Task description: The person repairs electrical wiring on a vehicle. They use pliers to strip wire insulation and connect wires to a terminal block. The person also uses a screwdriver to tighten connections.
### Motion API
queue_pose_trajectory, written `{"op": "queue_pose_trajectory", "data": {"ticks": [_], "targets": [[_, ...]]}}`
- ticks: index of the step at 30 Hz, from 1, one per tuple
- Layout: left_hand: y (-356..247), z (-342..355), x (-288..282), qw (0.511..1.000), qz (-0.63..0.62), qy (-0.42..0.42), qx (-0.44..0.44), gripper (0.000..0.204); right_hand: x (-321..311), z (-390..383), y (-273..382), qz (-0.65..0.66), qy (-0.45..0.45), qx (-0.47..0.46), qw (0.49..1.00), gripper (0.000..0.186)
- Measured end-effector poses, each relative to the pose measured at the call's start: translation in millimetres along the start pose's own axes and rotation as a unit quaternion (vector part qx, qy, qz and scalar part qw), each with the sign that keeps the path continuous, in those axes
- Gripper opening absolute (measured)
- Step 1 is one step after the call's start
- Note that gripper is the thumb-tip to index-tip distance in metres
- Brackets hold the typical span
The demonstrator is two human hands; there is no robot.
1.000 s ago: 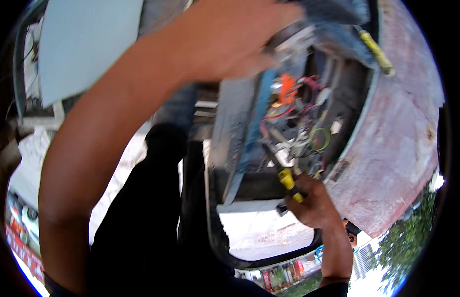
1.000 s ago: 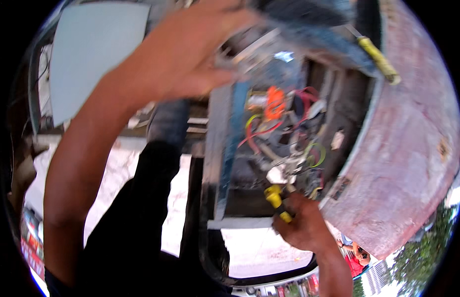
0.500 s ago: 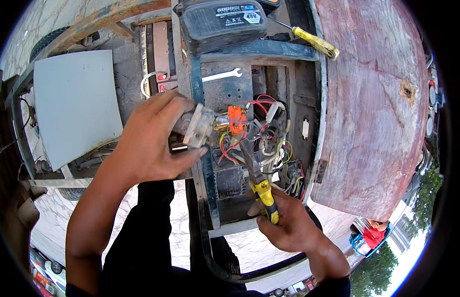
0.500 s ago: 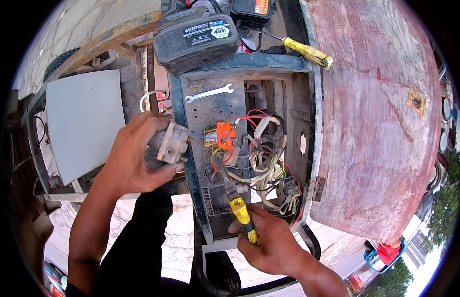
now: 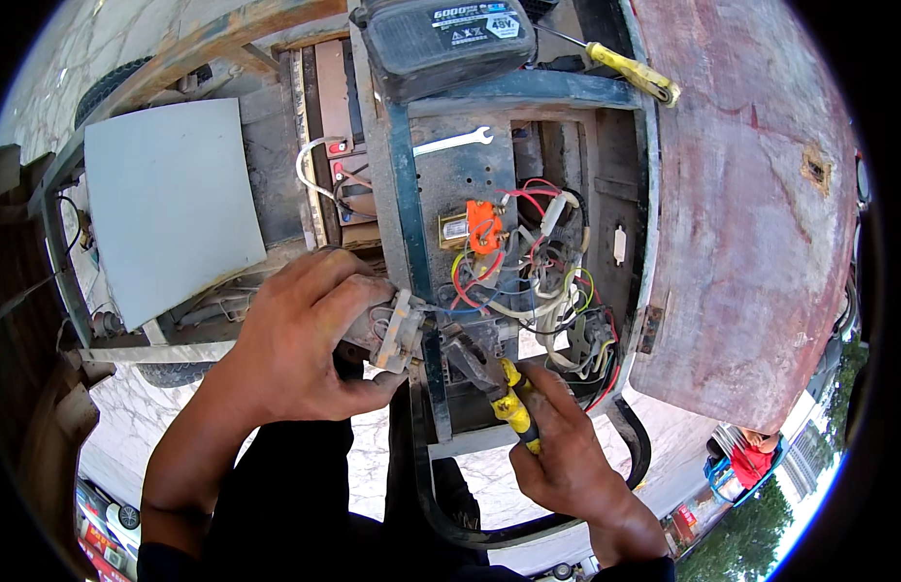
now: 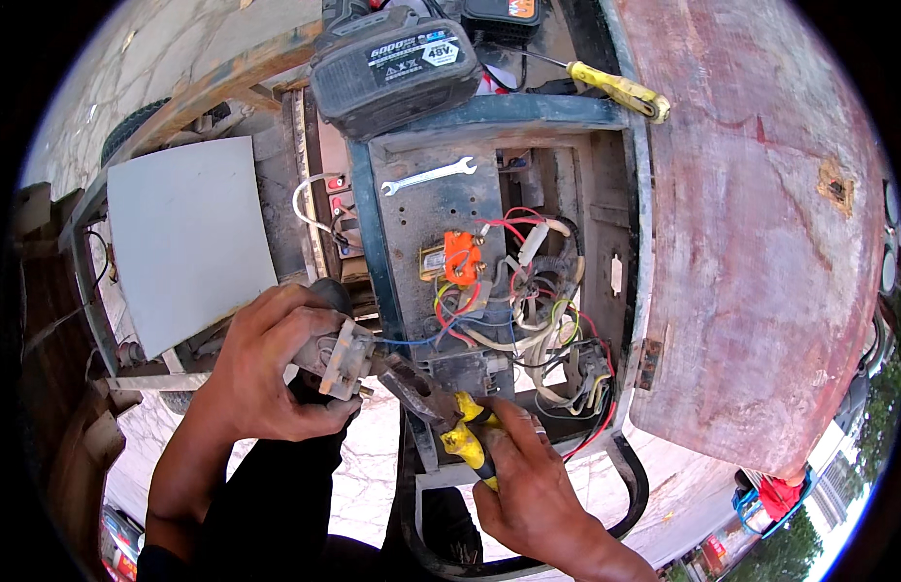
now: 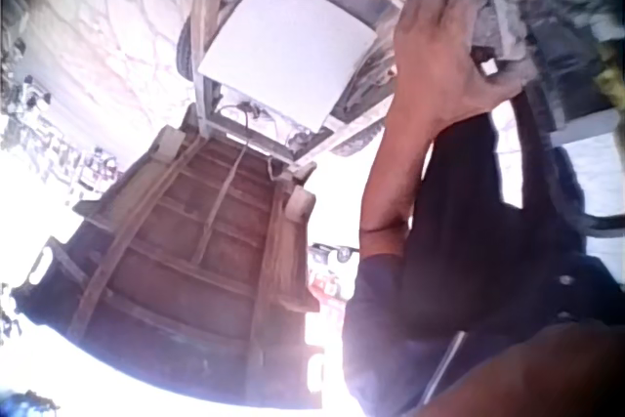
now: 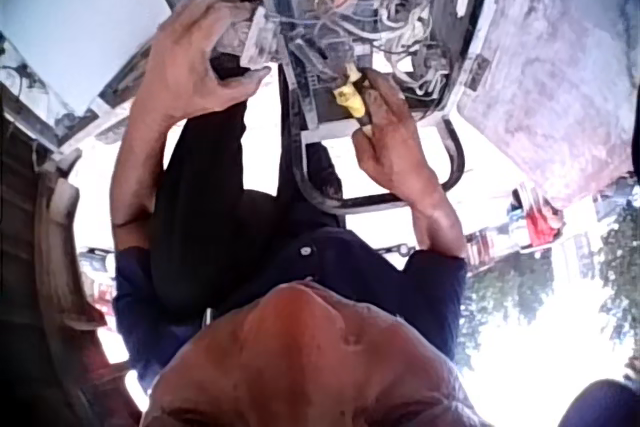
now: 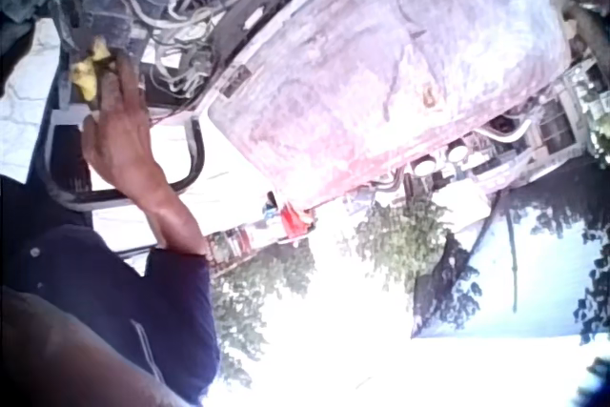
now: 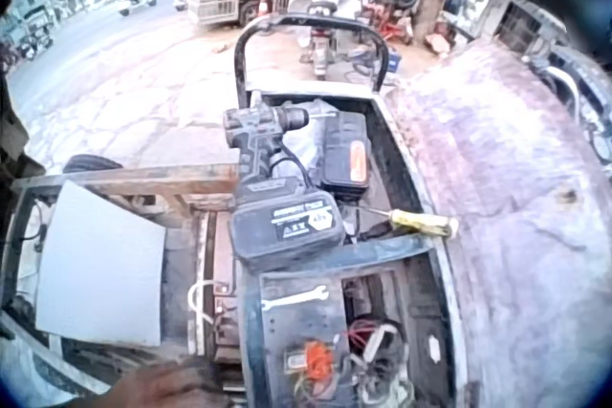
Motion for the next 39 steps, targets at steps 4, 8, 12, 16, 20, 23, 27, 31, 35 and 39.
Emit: {"op": "queue_pose_trajectory", "data": {"ticks": [4, 8, 12, 16, 20, 23, 27, 31, 35, 39], "targets": [[-2, -7, -2, 1.000, 0.020, -0.011, 0.002, 0.065, 1, 3, 3, -0.043, 0.001, -0.015, 0.999, 0.058], [-8, -10, 0, 1.000, -0.002, 0.010, 0.014, 0.067, 5, 4, 5, -0.086, -0.002, -0.030, 0.996, 0.056], [-5, -11, 2, 0.999, -0.018, 0.035, 0.026, 0.068, 3, 6, -1, -0.101, 0.006, -0.032, 0.994, 0.054], [-6, -13, 2, 0.998, -0.002, 0.044, 0.040, 0.070, 5, 6, -4, -0.058, 0.019, -0.039, 0.997, 0.053], [-8, -12, -1, 0.998, -0.005, 0.040, 0.042, 0.069, 1, 6, -3, -0.044, 0.007, -0.035, 0.998, 0.051], [-9, -10, -2, 0.998, -0.010, 0.049, 0.047, 0.068, 0, 6, -4, -0.023, 0.003, -0.036, 0.999, 0.048], [-11, -9, 0, 0.996, 0.007, 0.070, 0.049, 0.068, -4, 8, -2, 0.007, 0.002, -0.023, 1.000, 0.043], [-8, -8, 0, 0.997, -0.007, 0.067, 0.046, 0.067, -5, 7, -4, 0.018, 0.007, -0.006, 1.000, 0.037], [-7, -7, 4, 0.996, -0.036, 0.077, 0.037, 0.063, -4, 6, -7, 0.059, 0.009, 0.012, 0.998, 0.031], [-7, -9, 6, 0.994, -0.026, 0.091, 0.048, 0.065, -3, 6, -9, 0.070, 0.019, 0.023, 0.997, 0.028]]}}
Point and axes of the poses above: each hand's wrist, its own z-axis towards the middle knuckle, its own x-axis out of the palm, y = z × x, the point moved 10 cm from there along z, towards the middle knuckle, and after that the axes turned 6 degrees about z, right-handed, at the moved point
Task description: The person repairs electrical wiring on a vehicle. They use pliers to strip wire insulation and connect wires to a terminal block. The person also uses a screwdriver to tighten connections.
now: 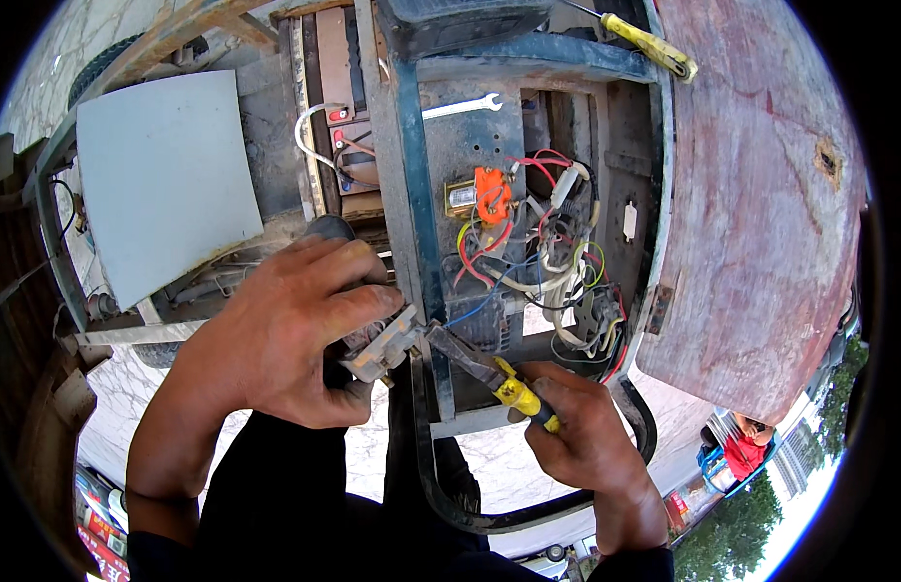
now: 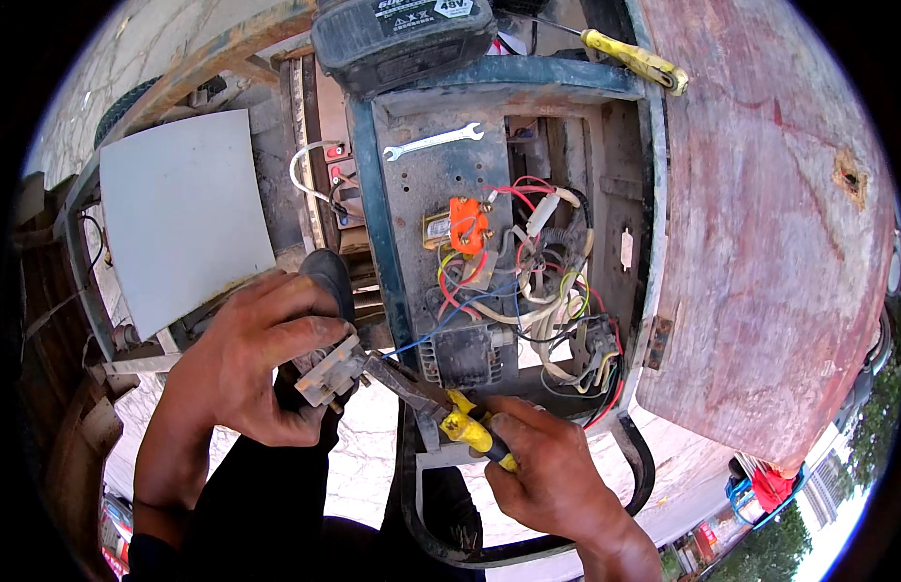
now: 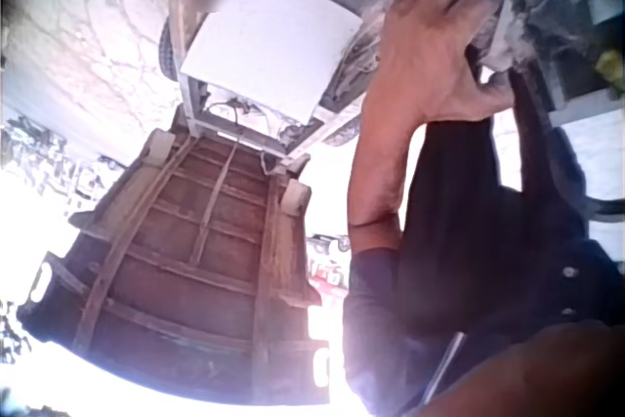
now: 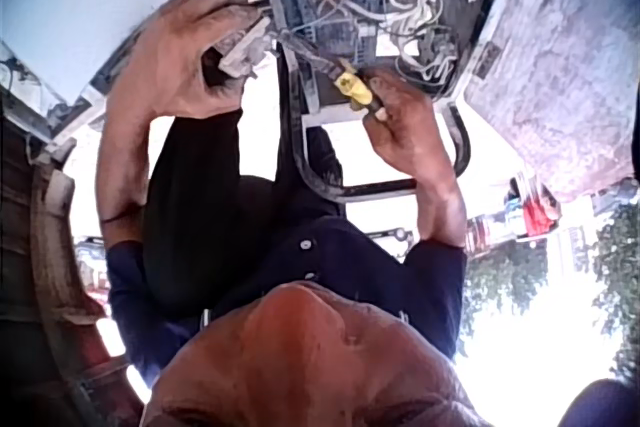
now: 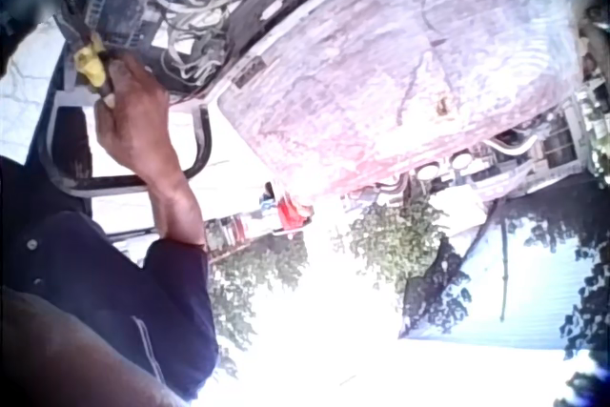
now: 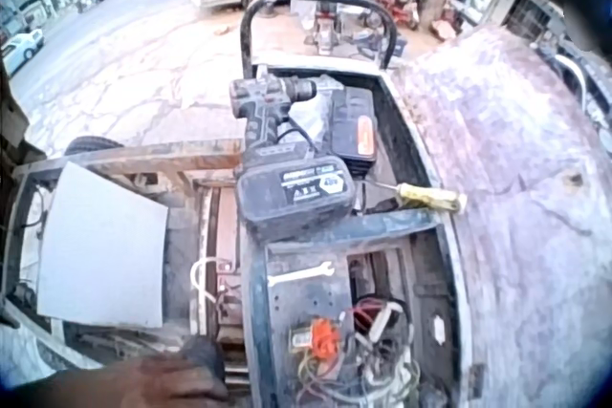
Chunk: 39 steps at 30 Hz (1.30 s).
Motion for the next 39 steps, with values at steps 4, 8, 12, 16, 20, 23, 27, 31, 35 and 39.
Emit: {"op": "queue_pose_trajectory", "data": {"ticks": [4, 8, 12, 16, 20, 23, 27, 31, 35, 39], "targets": [[2, -2, 8, 0.996, 0.023, 0.086, -0.009, 0.070, 1, -1, -3, -0.006, 0.015, -0.015, 1.000, 0.030], [1, -4, 8, 0.996, 0.035, 0.086, -0.002, 0.069, 1, -1, -3, -0.011, 0.019, -0.022, 1.000, 0.032], [2, -6, 13, 0.994, 0.035, 0.106, -0.006, 0.070, 0, -1, -4, -0.010, 0.013, -0.016, 1.000, 0.033], [4, -6, 16, 0.994, 0.021, 0.104, 0.014, 0.072, -2, -2, -6, 0.003, 0.001, 0.010, 1.000, 0.033], [14, -4, 15, 0.995, -0.092, 0.036, -0.014, 0.070, -1, 0, -3, 0.019, 0.022, 0.006, 1.000, 0.037], [19, -8, 16, 0.988, -0.146, -0.008, -0.050, 0.067, -5, -1, 7, -0.029, 0.018, -0.029, 0.999, 0.041], [18, -11, 7, 0.994, -0.082, -0.051, -0.044, 0.068, -13, -4, 16, -0.133, -0.022, -0.059, 0.989, 0.047], [5, -9, -4, 0.996, -0.025, -0.077, -0.031, 0.065, -12, -4, 19, -0.183, -0.053, -0.076, 0.979, 0.049], [-7, -4, -3, 0.995, -0.012, -0.103, -0.001, 0.064, -11, -3, 22, -0.171, -0.061, -0.078, 0.980, 0.052], [-11, -3, -2, 0.994, -0.008, -0.110, 0.000, 0.065, -13, -3, 19, -0.189, -0.071, -0.089, 0.975, 0.054]]}}
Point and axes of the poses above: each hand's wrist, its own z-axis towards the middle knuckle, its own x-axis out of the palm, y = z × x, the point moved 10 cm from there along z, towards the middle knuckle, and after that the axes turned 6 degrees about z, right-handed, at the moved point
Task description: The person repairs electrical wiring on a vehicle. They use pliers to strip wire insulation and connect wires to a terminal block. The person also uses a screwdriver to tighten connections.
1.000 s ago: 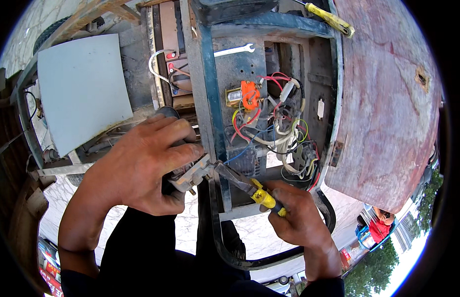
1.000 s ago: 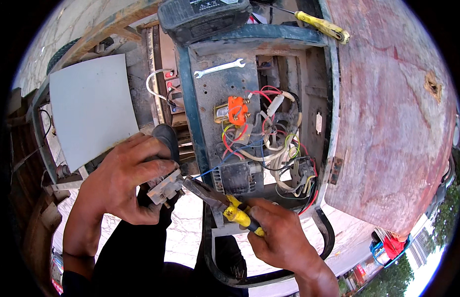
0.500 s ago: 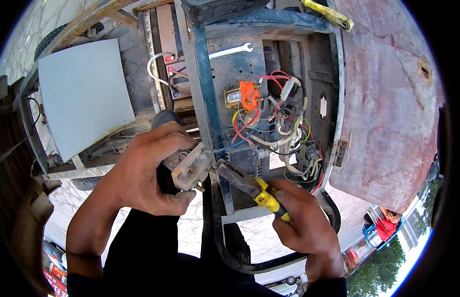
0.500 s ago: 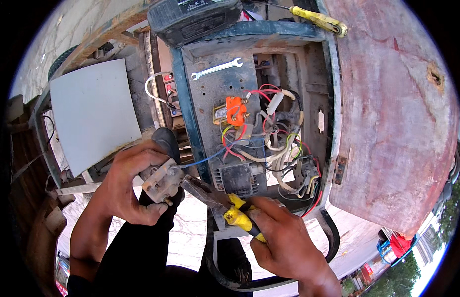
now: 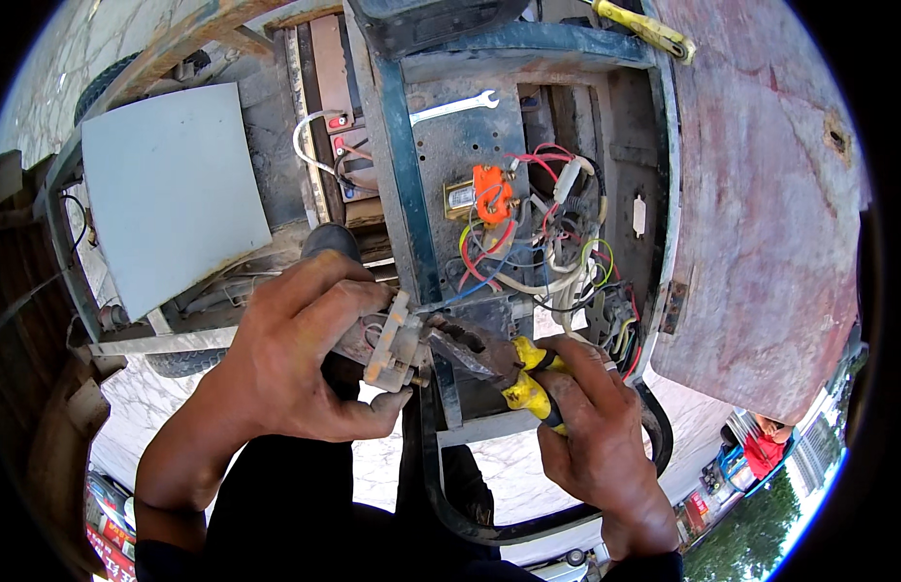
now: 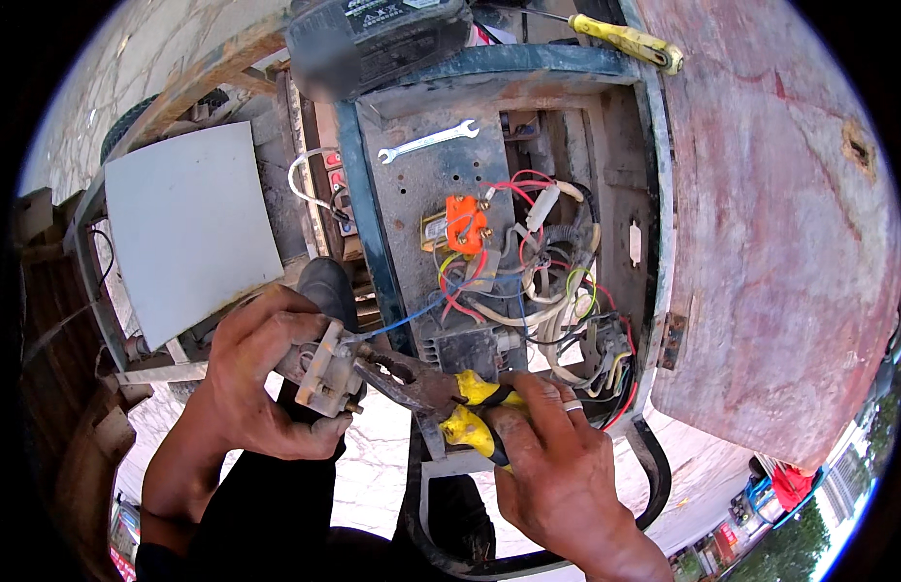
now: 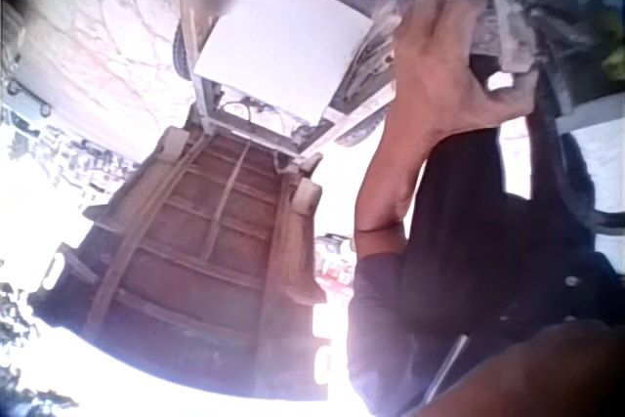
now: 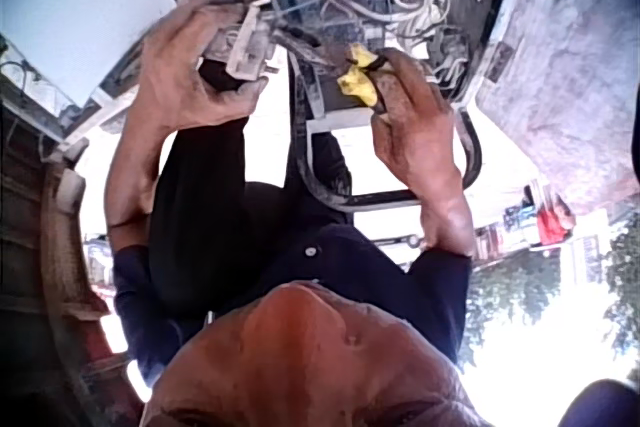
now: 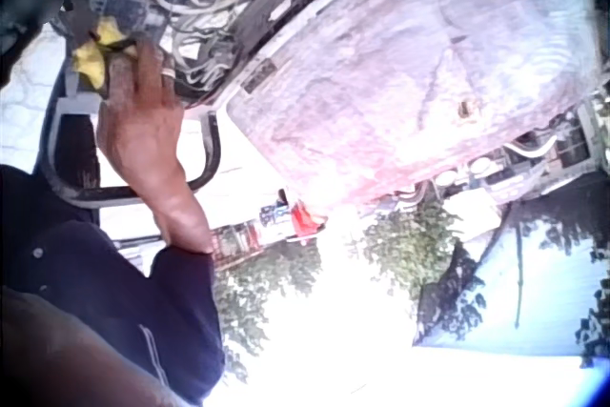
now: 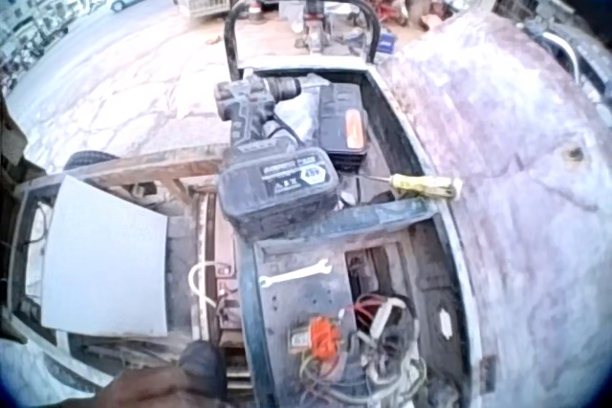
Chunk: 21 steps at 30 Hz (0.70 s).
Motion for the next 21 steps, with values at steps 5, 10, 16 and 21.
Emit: {"op": "queue_pose_trajectory", "data": {"ticks": [5, 10, 16, 21], "targets": [[-2, -2, -2, 1.000, 0.018, -0.003, -0.010, 0.067, 0, 2, 3, -0.020, -0.005, -0.010, 1.000, 0.055], [-4, -3, -1, 0.998, 0.059, -0.004, -0.005, 0.071, 1, 2, 4, -0.081, -0.046, -0.027, 0.995, 0.055], [-7, -3, 0, 0.998, 0.068, -0.011, 0.009, 0.068, 1, -1, 8, -0.152, -0.080, -0.025, 0.985, 0.051], [-13, -3, 7, 0.992, 0.123, -0.011, 0.035, 0.066, 3, 2, 6, -0.118, -0.053, -0.010, 0.991, 0.049]]}}
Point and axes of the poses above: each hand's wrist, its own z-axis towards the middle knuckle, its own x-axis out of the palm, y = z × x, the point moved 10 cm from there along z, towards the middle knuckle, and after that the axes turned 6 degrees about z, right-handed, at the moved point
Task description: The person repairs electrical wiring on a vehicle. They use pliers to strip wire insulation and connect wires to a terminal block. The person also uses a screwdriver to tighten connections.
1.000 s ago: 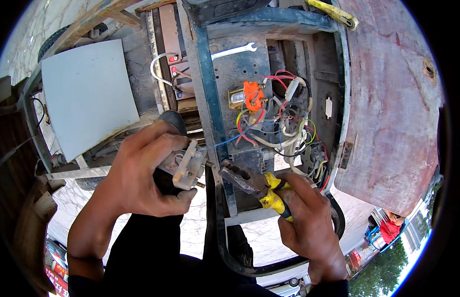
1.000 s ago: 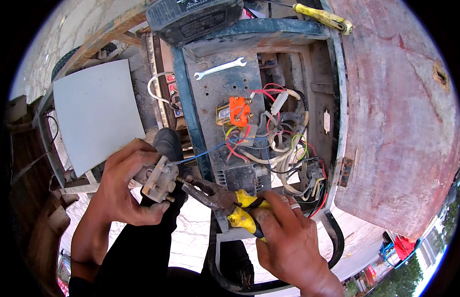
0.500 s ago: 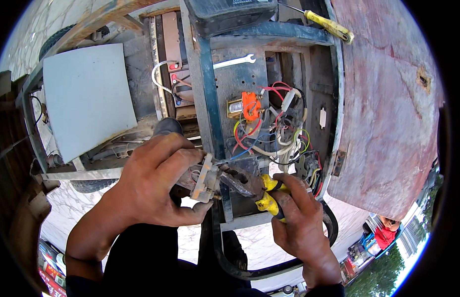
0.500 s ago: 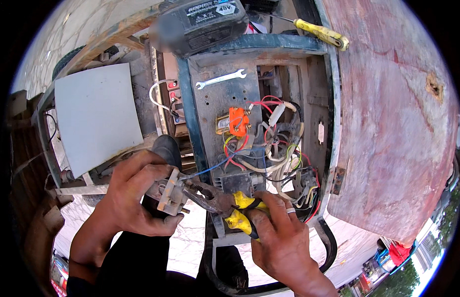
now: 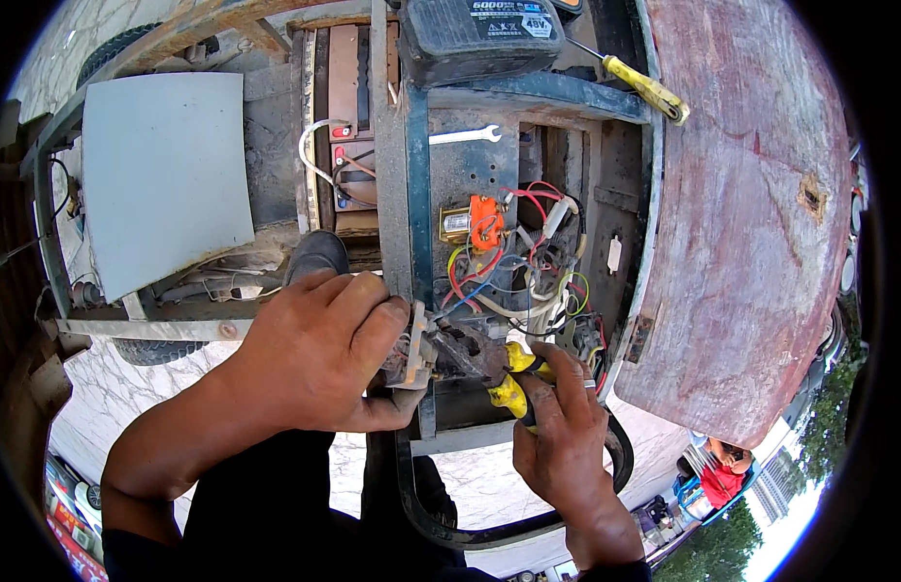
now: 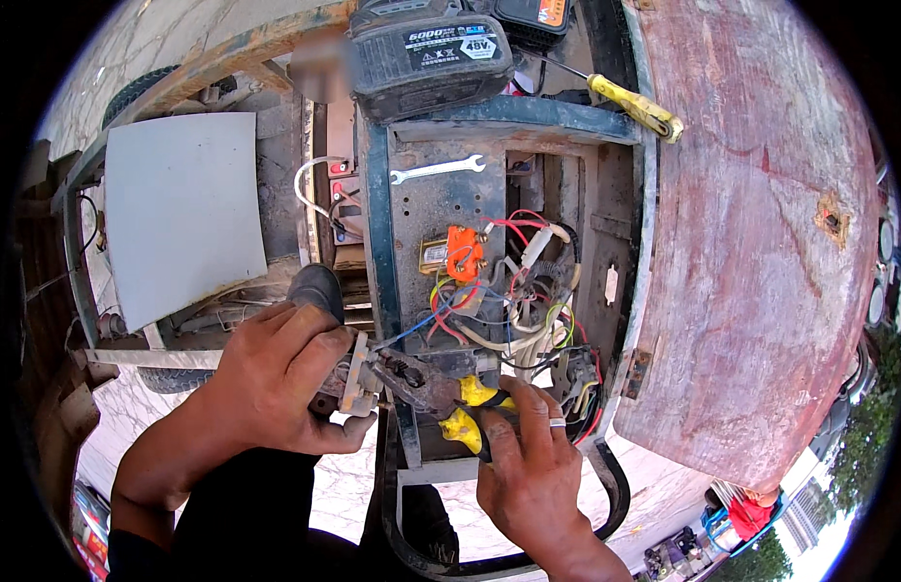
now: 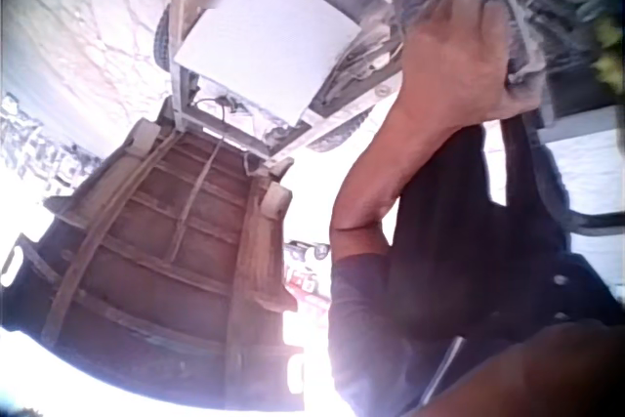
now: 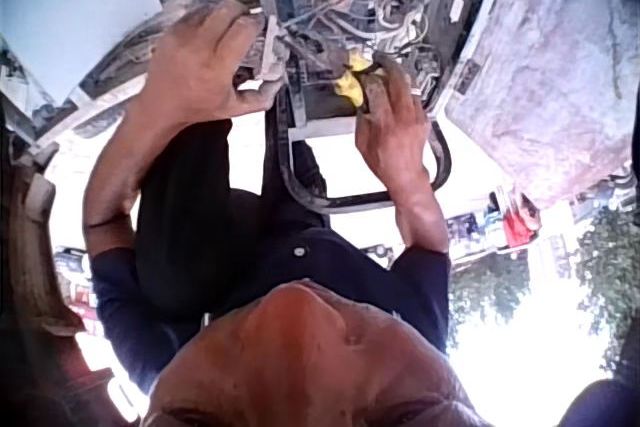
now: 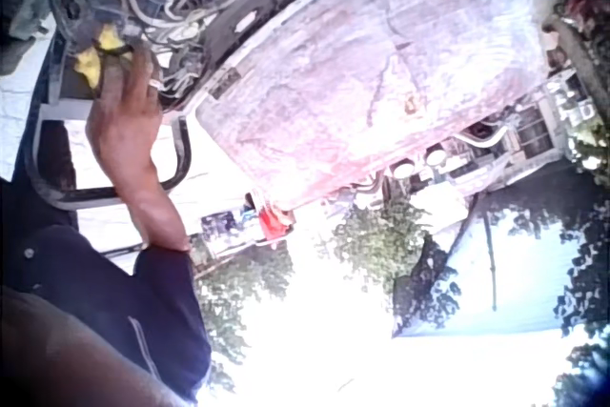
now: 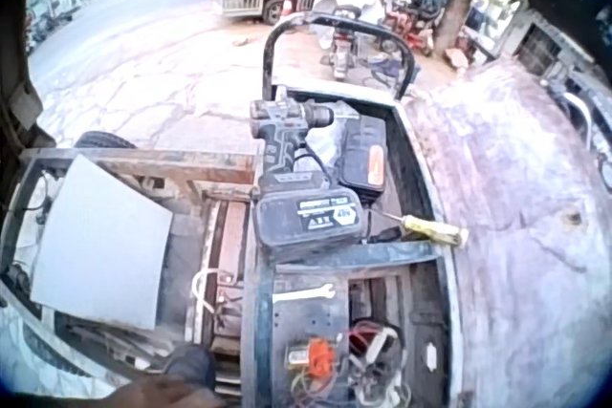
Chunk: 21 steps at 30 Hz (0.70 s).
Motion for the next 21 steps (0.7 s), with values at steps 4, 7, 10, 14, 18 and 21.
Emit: {"op": "queue_pose_trajectory", "data": {"ticks": [4, 7, 10, 14, 18, 21], "targets": [[-3, 1, 0, 1.000, 0.001, -0.001, 0.012, 0.064, 1, 0, -3, 0.031, 0.006, 0.002, 0.999, 0.050], [-4, 3, -1, 1.000, 0.008, -0.007, 0.022, 0.062, 1, 1, -6, 0.053, 0.021, 0.001, 0.998, 0.049], [-5, 4, 3, 0.999, 0.023, -0.004, 0.034, 0.064, 3, -1, -8, 0.093, 0.039, 0.004, 0.995, 0.049], [-9, 8, 2, 0.998, 0.035, 0.002, 0.043, 0.067, 11, -6, -16, 0.174, 0.078, 0.018, 0.982, 0.050], [-3, 8, 6, 0.999, -0.017, 0.008, 0.029, 0.064, 16, -8, -24, 0.265, 0.128, 0.036, 0.955, 0.048], [9, 10, 12, 0.995, -0.084, 0.047, 0.019, 0.064, 21, -7, -22, 0.385, 0.220, 0.095, 0.891, 0.039]]}}
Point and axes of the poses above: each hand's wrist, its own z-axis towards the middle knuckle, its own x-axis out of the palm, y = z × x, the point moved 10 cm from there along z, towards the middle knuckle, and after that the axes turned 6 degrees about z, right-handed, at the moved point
